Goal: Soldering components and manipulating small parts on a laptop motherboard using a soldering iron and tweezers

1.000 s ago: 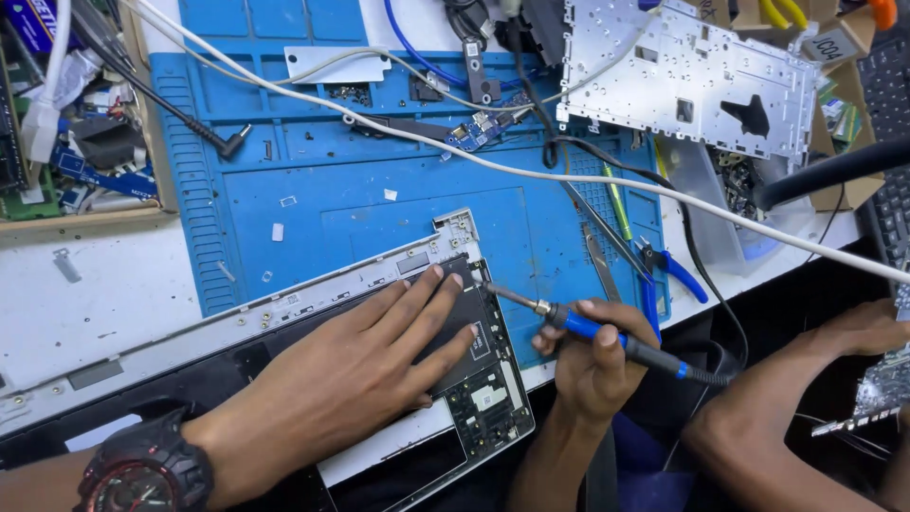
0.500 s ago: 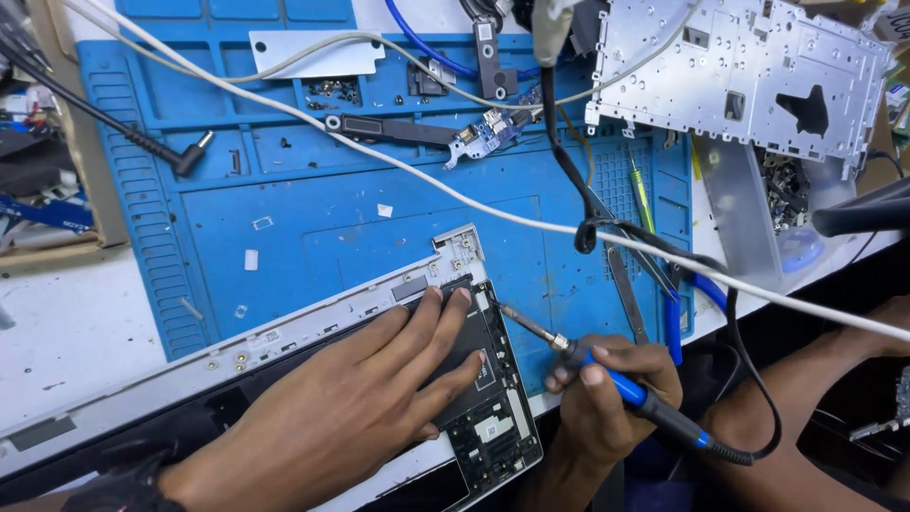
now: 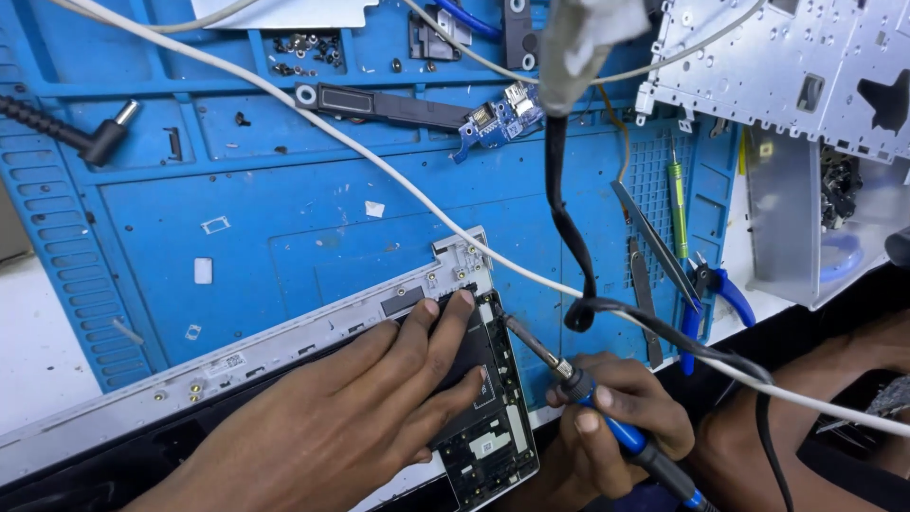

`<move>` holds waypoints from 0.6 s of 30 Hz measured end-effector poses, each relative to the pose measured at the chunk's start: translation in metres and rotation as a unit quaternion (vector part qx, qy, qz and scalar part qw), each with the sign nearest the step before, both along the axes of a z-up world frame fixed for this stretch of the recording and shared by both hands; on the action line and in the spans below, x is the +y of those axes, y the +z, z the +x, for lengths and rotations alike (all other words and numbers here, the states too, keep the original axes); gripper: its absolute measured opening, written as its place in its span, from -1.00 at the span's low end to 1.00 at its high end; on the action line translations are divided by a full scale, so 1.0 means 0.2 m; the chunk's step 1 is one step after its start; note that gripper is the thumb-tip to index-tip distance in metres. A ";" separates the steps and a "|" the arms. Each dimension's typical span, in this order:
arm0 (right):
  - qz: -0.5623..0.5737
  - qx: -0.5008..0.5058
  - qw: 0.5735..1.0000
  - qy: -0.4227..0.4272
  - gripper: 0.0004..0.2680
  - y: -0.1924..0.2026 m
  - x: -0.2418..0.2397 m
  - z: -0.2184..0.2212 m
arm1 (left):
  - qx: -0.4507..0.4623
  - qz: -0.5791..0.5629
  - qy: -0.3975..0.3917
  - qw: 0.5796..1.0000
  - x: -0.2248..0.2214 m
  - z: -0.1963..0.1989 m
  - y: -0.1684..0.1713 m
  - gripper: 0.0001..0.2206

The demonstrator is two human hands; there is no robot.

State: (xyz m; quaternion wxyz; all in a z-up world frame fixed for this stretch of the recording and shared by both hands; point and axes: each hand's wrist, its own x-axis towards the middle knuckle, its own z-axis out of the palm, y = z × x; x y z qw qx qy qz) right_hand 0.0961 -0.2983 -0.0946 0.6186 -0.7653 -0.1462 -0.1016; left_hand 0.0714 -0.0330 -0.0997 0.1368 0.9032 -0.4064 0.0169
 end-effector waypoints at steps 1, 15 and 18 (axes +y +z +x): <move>-0.023 0.012 1.000 0.013 -0.91 0.01 -0.01 -0.01 | 0.000 0.001 -0.003 1.000 0.00 0.00 0.00 -0.40; -0.102 0.054 0.993 -0.012 -0.91 0.05 0.00 -0.04 | -0.002 -0.013 -0.022 1.000 0.01 0.00 0.00 -0.34; -0.132 0.062 0.989 -0.009 -0.91 0.07 -0.01 -0.06 | -0.005 -0.011 -0.022 1.000 0.01 0.00 0.00 -0.40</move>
